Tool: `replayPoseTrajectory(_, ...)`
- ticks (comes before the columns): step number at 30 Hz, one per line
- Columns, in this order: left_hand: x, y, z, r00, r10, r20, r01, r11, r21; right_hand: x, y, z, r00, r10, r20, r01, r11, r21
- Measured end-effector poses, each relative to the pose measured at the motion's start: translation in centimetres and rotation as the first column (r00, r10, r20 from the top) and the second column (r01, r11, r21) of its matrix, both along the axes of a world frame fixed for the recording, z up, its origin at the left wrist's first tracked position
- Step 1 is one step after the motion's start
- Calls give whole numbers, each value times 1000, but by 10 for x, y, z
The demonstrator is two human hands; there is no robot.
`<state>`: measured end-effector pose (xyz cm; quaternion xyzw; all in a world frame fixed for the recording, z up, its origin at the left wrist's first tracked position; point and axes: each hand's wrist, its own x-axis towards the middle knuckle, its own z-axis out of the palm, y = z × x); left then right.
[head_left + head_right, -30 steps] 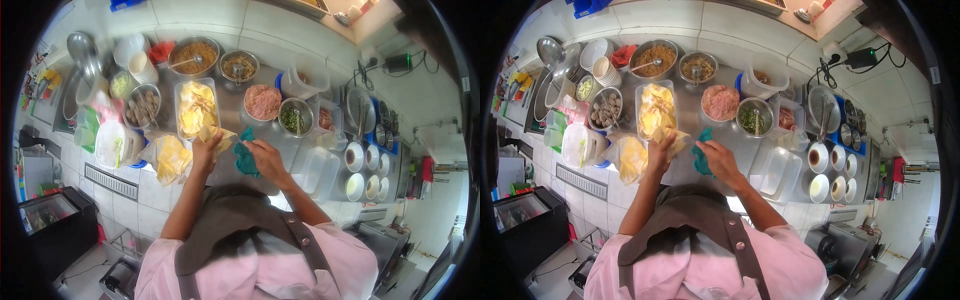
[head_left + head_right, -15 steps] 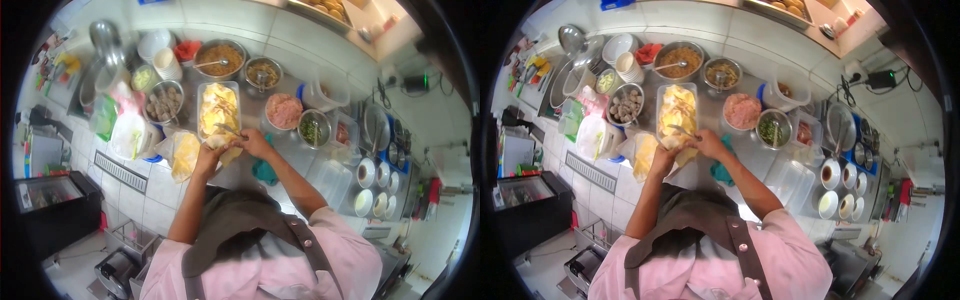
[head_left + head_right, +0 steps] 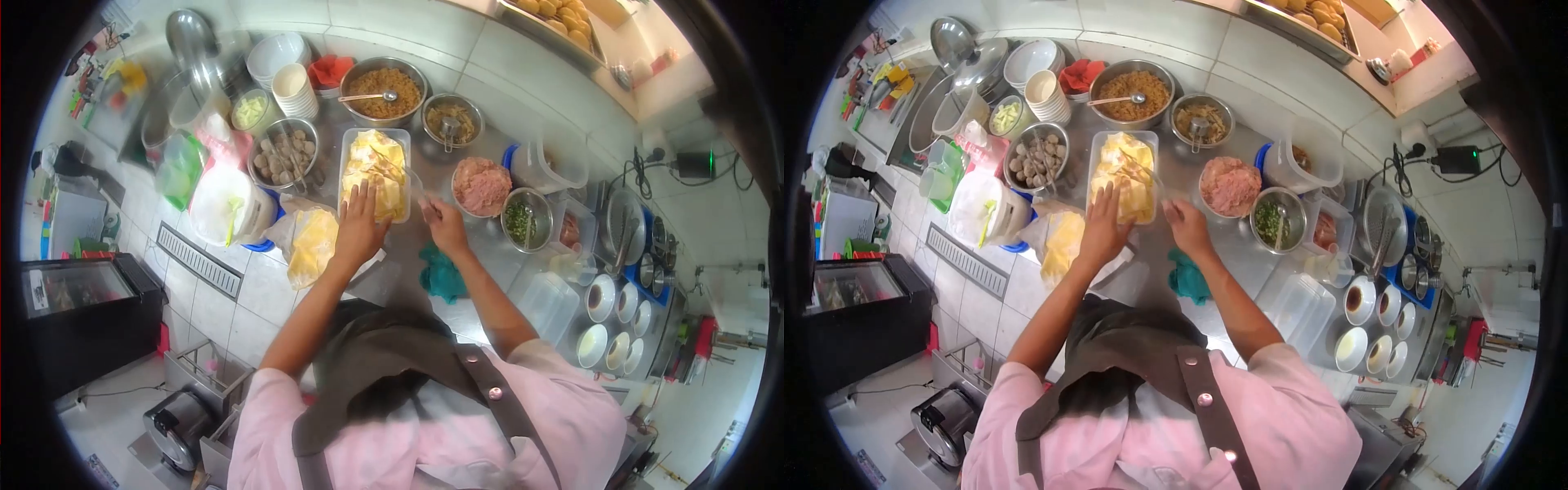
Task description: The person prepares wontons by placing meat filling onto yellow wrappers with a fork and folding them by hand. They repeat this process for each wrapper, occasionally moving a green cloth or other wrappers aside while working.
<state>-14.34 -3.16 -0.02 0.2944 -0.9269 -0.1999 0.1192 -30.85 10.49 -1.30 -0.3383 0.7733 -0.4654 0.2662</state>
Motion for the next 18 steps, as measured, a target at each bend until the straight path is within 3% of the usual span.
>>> replayPoseTrajectory(2, -16, 0, -12, 994, -29, 101, 34, 999, -40, 19, 34, -3, 989, -138, -47, 131, 982, -135)
replayPoseTrajectory(6, -18, 2, -25, 973, -38, 226, 59, 995, -86, 42, 86, -22, 972, -228, 63, 231, 972, -48)
replayPoseTrajectory(8, -10, 8, -26, 991, -45, 127, 61, 990, -128, 51, 102, -22, 983, -181, -14, 181, 978, 100)
replayPoseTrajectory(9, 4, 14, -18, 993, -113, -41, 109, 990, -95, 56, 106, -24, 983, -182, -10, 182, 978, 102)
replayPoseTrajectory(10, 25, 19, -23, 993, -112, -39, 108, 990, -93, 60, 109, -28, 988, -151, -14, 152, 984, 95)
replayPoseTrajectory(12, 72, 22, -40, 925, -203, -321, 266, 949, 168, 62, 109, -33, 994, -110, -23, 112, 990, 87)
replayPoseTrajectory(14, 118, 25, -58, 898, -24, -438, 28, 1000, 2, 63, 103, -36, 980, -198, -26, 197, 980, -30)
replayPoseTrajectory(15, 141, 25, -66, 908, 184, -376, -197, 980, 5, 60, 101, -38, 981, -194, -27, 193, 981, -31)
replayPoseTrajectory(16, 160, 22, -71, 866, 388, -315, -411, 912, -6, 51, 100, -39, 966, -246, -77, 243, 969, -45)
replayPoseTrajectory(18, 188, 13, -86, 738, 640, -214, -622, 768, 152, 32, 96, -35, 948, -288, -136, 283, 958, -53)
